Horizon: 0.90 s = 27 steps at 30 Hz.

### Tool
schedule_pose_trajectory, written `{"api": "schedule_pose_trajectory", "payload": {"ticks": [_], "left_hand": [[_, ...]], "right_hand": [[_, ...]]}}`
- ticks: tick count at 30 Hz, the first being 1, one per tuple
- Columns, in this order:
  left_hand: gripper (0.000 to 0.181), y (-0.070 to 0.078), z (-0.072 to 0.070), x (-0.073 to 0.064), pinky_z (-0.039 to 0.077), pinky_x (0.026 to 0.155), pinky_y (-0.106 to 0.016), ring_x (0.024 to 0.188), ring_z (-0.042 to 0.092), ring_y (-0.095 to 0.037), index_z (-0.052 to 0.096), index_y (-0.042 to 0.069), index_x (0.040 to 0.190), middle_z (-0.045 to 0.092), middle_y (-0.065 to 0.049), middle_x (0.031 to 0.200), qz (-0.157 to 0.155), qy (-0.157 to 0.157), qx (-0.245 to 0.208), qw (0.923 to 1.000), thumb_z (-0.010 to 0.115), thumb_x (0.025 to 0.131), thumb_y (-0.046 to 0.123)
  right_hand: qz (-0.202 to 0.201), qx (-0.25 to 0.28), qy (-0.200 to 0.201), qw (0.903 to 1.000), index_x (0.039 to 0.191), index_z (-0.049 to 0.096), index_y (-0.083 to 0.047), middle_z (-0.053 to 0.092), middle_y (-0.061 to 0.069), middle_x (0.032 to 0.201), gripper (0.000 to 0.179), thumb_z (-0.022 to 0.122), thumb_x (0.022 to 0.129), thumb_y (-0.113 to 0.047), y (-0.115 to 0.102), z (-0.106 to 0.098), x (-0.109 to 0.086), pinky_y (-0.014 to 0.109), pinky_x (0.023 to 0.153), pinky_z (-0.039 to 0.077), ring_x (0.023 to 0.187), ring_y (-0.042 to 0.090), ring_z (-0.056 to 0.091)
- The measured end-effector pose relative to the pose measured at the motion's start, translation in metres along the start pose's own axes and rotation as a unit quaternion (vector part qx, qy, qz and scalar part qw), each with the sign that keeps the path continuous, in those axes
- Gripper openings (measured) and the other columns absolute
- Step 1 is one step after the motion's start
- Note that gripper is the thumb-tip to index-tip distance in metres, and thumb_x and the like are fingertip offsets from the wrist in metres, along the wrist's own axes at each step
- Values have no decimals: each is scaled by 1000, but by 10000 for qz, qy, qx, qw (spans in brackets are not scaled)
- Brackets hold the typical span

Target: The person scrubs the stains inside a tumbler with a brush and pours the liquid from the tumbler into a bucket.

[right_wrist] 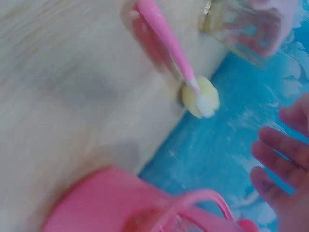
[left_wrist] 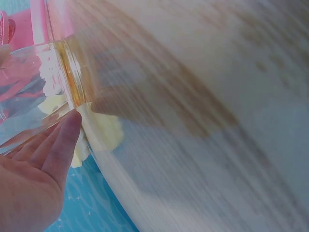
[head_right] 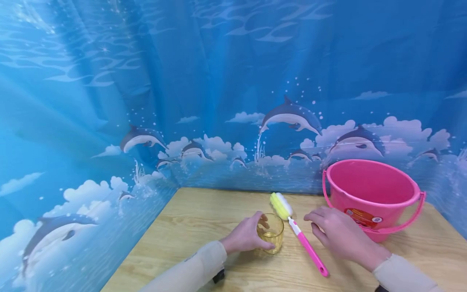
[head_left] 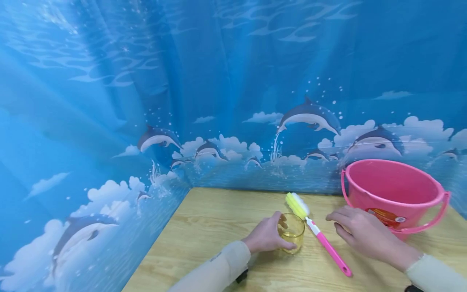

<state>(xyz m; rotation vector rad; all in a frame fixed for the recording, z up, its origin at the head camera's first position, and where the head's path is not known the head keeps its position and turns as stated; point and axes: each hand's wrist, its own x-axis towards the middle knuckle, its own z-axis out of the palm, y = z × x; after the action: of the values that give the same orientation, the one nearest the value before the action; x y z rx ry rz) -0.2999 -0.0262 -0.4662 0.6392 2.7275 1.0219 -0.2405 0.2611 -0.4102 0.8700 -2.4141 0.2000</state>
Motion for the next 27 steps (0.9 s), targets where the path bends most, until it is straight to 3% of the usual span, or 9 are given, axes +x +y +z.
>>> {"api": "schedule_pose_trajectory", "payload": {"ticks": [2,6,10,14,18,23,27], "left_hand": [[74,-1,0,-1,54,88,-27,99,64,-5,53,21,122,68,10,114,14,12,-40,10000,92,65,49],[74,-2,-1,-1,54,87,-26,98,64,-5,53,20,123,68,9,114,69,13,-63,10000,92,66,48],[75,-1,0,0,53,87,-26,98,64,-5,53,20,123,68,10,114,93,0,-37,9999,92,66,49],[75,0,1,1,54,87,-26,98,64,-5,53,20,124,68,10,113,82,-20,-32,10000,92,65,48],[75,2,1,2,54,85,-26,97,64,-5,53,20,123,68,11,113,59,-55,-59,9999,92,66,48],[75,3,1,2,54,85,-27,98,64,-6,53,21,123,68,10,113,56,-65,-21,10000,92,65,49],[75,4,2,2,54,87,-28,98,64,-7,53,20,124,68,9,114,37,-69,-26,10000,92,65,49]], "right_hand": [[-124,-149,271,9994,105,74,-22,71,-11,100,15,73,90,-26,3,-10,1,32,70,60,88,11,68],[-3,-420,603,9973,102,75,-20,74,-5,97,17,71,91,-32,13,-31,1,42,71,61,88,19,71],[323,-688,785,9940,100,75,-16,73,0,93,29,83,73,-19,28,-51,0,50,70,60,86,24,69],[803,-926,972,9877,96,73,-8,73,11,91,24,80,74,-14,50,-68,-2,59,77,55,88,35,66],[1642,-1189,712,9767,100,69,1,68,27,101,24,74,80,-11,74,-79,-6,69,84,45,101,49,56],[2384,-1549,188,9585,107,64,11,60,38,110,34,74,84,-13,105,-86,-12,71,79,42,103,57,48],[2925,-1440,-85,9453,111,59,15,56,41,111,40,72,87,-14,128,-87,-19,72,75,43,101,59,47]]}}
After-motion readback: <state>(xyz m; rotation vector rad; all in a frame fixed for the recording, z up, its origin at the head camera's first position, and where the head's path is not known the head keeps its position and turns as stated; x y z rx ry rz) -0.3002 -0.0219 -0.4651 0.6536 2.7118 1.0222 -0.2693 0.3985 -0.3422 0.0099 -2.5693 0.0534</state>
